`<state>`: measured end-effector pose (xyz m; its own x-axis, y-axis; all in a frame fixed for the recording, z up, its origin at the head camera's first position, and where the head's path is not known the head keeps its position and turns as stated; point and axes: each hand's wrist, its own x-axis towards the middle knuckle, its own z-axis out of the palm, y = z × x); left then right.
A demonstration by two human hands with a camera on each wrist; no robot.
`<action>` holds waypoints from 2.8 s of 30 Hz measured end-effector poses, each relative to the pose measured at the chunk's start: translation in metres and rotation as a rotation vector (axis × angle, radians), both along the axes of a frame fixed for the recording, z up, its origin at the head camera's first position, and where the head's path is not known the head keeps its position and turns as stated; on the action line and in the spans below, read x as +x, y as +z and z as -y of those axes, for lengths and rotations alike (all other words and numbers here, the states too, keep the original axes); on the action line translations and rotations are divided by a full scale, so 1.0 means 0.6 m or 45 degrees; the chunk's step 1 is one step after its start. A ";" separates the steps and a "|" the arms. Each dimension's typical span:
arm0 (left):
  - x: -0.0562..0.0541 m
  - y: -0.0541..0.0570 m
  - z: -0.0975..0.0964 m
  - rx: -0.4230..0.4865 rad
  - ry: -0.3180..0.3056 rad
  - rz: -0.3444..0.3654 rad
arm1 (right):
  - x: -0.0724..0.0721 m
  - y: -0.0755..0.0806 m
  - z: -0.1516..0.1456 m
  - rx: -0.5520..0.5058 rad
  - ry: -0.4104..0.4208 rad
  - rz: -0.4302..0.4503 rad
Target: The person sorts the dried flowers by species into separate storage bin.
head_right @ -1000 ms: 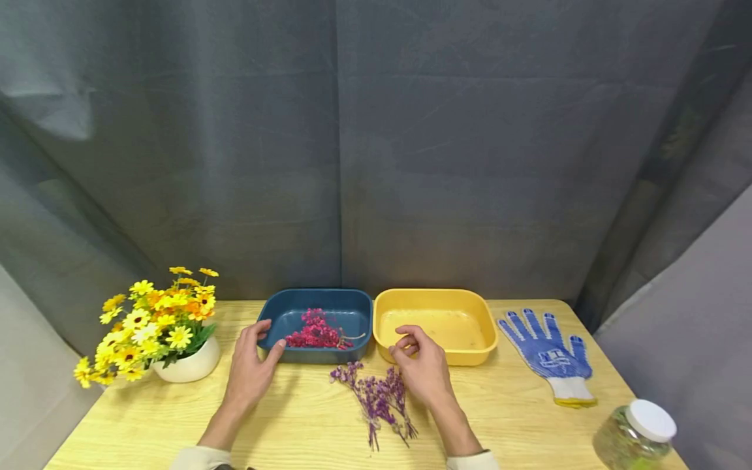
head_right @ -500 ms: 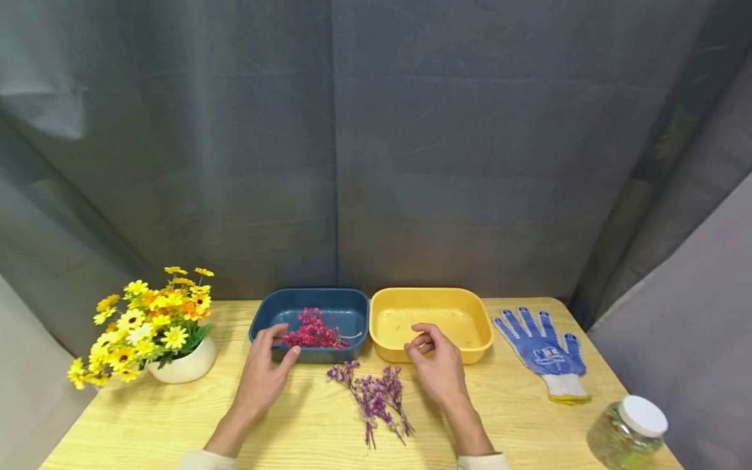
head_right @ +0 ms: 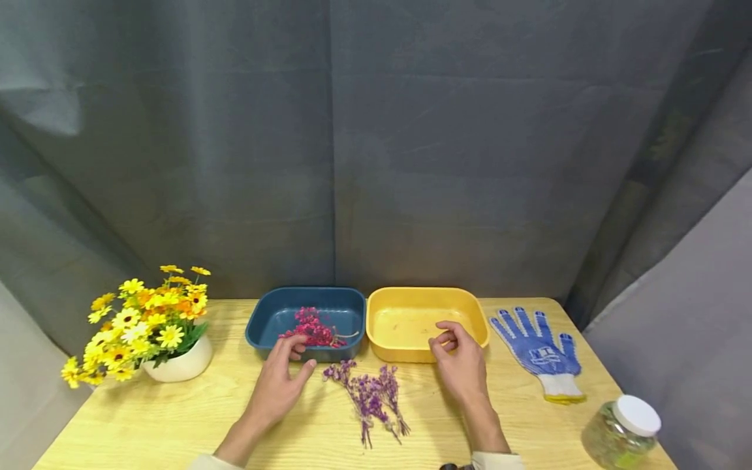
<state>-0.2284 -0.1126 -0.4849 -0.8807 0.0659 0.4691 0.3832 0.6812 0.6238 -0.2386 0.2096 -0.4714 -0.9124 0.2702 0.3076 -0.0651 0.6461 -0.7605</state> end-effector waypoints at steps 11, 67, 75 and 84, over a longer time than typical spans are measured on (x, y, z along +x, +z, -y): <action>0.021 -0.025 -0.035 -0.120 -0.070 0.145 | -0.005 -0.009 -0.043 0.030 -0.094 0.048; 0.064 -0.035 -0.093 -0.498 -0.065 0.205 | -0.009 -0.041 -0.104 -0.287 -0.154 0.439; 0.064 -0.032 -0.091 -0.500 -0.073 0.262 | -0.010 -0.042 -0.106 -0.277 -0.147 0.430; 0.065 -0.028 -0.092 -0.483 -0.047 0.324 | -0.009 -0.040 -0.107 -0.282 -0.150 0.427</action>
<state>-0.1894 -0.0574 -0.5018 -0.9587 0.2243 0.1747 0.2780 0.8685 0.4105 -0.2439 0.2739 -0.4955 -0.9109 0.4050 -0.0788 0.2747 0.4528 -0.8483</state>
